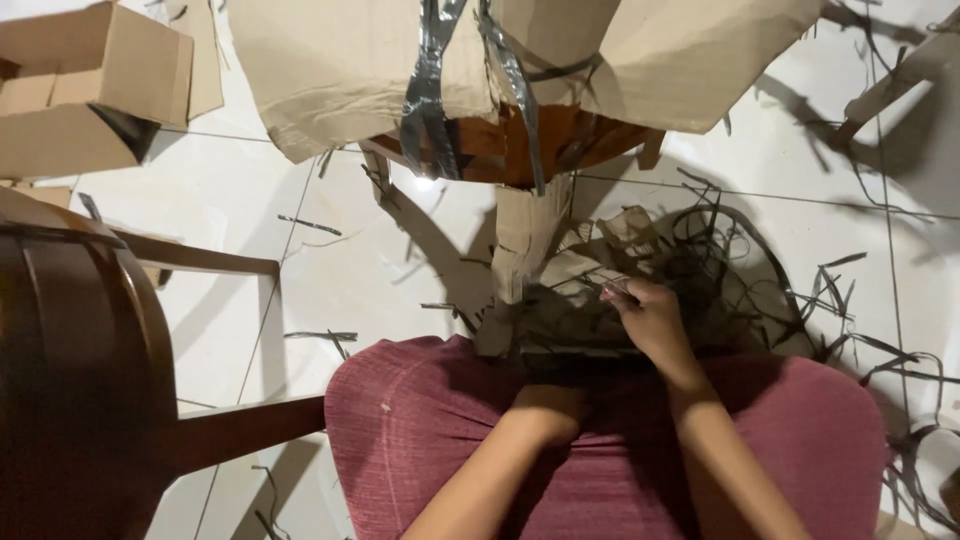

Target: Wrapping a wooden chair leg with protective paper and securing it with plastic ties

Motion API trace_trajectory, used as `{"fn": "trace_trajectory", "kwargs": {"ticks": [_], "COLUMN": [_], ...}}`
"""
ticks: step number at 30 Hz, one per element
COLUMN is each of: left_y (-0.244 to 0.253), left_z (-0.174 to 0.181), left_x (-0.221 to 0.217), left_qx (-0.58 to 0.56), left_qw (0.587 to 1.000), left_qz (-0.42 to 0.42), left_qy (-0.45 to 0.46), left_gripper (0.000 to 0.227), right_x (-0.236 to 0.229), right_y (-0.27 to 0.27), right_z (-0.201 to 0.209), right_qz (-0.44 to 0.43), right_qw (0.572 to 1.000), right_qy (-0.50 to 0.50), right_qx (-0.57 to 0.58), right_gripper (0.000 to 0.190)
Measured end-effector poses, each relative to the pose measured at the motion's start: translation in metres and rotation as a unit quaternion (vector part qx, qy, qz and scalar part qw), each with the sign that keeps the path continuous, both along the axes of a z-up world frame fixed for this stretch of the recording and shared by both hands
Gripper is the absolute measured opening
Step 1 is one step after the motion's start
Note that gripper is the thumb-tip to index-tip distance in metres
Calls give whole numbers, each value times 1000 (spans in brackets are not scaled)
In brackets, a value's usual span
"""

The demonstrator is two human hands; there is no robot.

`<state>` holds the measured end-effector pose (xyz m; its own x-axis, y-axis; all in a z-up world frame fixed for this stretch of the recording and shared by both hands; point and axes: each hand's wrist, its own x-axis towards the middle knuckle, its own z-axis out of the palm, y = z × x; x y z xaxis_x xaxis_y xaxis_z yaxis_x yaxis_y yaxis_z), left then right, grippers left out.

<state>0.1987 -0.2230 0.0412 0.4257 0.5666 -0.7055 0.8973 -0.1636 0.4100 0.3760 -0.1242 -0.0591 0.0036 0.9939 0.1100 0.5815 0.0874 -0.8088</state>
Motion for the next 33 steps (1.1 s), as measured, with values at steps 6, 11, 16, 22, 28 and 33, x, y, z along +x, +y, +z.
{"fn": "trace_trajectory", "kwargs": {"ticks": [6,11,16,22,28,33], "left_y": [5,12,13,35,49,42], "left_z": [0,35,46,69,27,60], "left_x": [-10,-18,-14,-1,-16,-41], "left_qx": [-11,70,177,194,256,297], "left_qw": [997,983,889,685,641,593], "left_qz": [48,87,278,448,474,502], "left_qy": [-59,-145,-317,-541,-546,-555], "left_gripper": [44,46,38,18,37,52], "right_x": [18,40,44,23,42,87], "right_y": [-6,-9,-8,-34,-26,-4], "right_z": [65,69,58,143,120,82], "right_qz": [-48,-106,-29,86,99,12], "right_qw": [998,981,986,987,989,981], "right_qy": [35,138,124,54,-19,-110], "right_qx": [-27,-91,-112,-125,-109,-159], "right_gripper": [13,11,19,24,25,48]}}
